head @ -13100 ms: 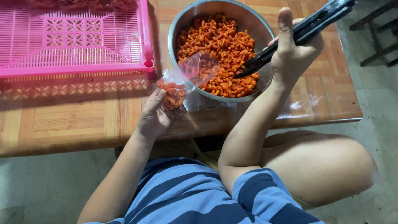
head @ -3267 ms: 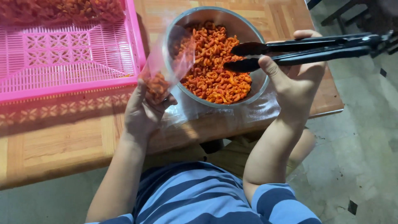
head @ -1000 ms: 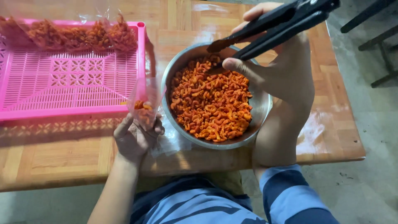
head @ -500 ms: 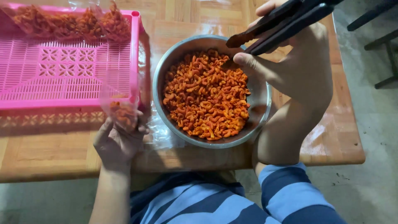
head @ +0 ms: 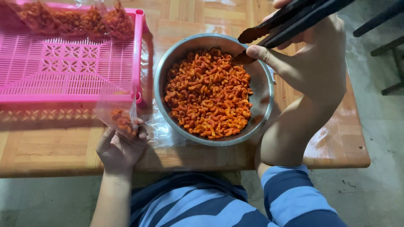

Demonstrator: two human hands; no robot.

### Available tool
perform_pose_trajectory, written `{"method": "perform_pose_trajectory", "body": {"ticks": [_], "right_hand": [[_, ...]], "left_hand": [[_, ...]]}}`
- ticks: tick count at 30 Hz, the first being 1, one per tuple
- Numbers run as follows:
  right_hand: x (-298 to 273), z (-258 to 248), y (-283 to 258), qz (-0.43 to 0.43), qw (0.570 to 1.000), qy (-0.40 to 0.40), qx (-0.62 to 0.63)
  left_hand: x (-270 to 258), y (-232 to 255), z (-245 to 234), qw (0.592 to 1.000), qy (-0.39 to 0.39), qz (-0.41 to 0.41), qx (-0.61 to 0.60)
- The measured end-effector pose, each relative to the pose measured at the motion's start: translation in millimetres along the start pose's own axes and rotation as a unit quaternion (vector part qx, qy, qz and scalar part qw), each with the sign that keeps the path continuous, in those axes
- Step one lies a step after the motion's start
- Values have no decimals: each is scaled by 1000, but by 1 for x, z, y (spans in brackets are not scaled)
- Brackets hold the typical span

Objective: Using tongs to fill small plastic bags with orange snacks from a metal bowl.

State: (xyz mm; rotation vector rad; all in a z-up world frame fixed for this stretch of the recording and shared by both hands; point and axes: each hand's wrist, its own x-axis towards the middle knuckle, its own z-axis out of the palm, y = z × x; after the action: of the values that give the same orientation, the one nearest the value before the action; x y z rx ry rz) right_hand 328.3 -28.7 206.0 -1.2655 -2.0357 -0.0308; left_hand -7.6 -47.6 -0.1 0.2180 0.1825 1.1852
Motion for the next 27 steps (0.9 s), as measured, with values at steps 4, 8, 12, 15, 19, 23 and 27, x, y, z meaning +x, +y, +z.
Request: {"method": "perform_pose_trajectory", "body": {"ticks": [4,8,12,15,19,23,27], "right_hand": [[-1,1,8,-5,1000,3,-23],[-4,0,13,-12,999,6,-48],[-6,-1,12,-28,998,1,-60],[-7,-1,14,-46,996,2,-82],[-5,0,8,-44,997,5,-67],[-3,0,-1,-49,998,-3,-50],[-2,-2,-1,-62,997,-8,-42]], "left_hand": [[0,0,1,1000,17,-1,6],[2,1,-3,1000,0,-2,1],[1,2,-6,1000,12,7,5],[0,2,-8,1000,10,6,-9],[0,2,-2,1000,10,16,18],[-1,1,-2,1000,27,17,1],[-1,2,-3,1000,6,2,-31]]}}
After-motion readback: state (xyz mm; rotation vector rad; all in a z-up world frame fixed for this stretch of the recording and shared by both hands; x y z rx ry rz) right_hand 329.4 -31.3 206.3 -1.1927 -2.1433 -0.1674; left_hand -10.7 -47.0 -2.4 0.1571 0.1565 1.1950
